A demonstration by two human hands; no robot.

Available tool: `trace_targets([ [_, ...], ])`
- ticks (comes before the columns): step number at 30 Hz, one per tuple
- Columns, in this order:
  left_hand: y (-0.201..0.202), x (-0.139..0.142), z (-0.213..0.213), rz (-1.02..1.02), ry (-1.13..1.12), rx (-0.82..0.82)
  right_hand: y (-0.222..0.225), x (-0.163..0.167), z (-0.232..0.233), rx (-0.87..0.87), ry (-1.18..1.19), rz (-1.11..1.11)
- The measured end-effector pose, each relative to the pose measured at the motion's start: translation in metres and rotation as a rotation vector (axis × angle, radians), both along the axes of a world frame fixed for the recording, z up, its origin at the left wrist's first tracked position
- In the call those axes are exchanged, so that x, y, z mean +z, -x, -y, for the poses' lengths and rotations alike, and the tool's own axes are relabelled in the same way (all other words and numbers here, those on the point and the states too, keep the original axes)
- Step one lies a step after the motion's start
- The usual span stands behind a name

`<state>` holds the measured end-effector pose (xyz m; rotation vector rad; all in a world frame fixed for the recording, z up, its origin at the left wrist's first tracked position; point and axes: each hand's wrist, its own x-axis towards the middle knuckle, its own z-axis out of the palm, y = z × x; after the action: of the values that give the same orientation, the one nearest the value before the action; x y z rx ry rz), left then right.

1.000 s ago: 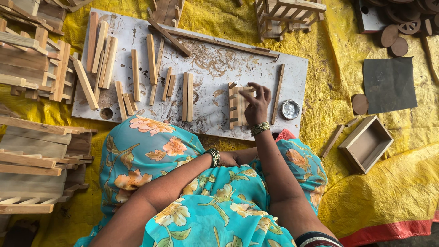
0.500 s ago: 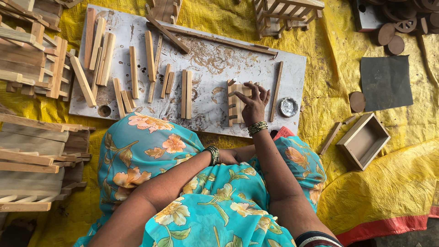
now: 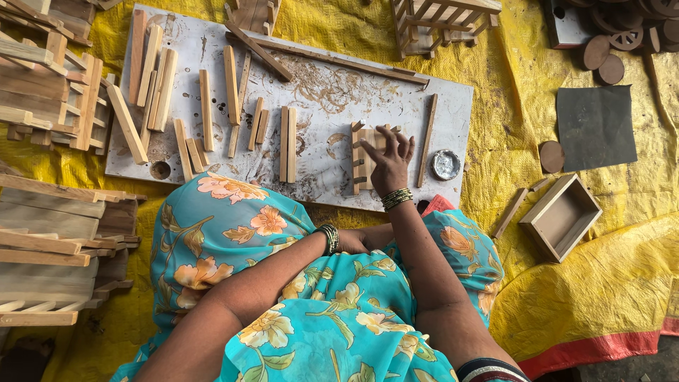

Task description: The person sits on the ground assembling small wooden furniture pieces. They pick wooden sticks and slats from a board, apply glue from a small metal dish, and press the pieces into a slatted wooden frame, adding parts one at a time to build up the assembly.

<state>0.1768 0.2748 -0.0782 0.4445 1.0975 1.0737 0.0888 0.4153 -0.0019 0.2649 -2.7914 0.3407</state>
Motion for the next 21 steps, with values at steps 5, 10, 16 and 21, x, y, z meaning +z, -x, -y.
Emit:
trace_targets([
  [5,-0.002,-0.005,-0.001,0.024,-0.074,0.014,-0.003,-0.002,0.004,-0.006,-0.01,0.004],
  [10,-0.001,-0.004,-0.004,-0.077,-0.087,-0.029,0.0,-0.004,-0.003,-0.052,0.129,-0.016],
  [16,0.001,0.0,-0.005,-0.114,-0.042,-0.043,0.009,0.002,0.002,-0.012,0.076,-0.057],
  [21,-0.001,-0.003,-0.005,-0.011,-0.066,0.014,0.007,0.001,0.005,0.007,0.047,-0.058],
])
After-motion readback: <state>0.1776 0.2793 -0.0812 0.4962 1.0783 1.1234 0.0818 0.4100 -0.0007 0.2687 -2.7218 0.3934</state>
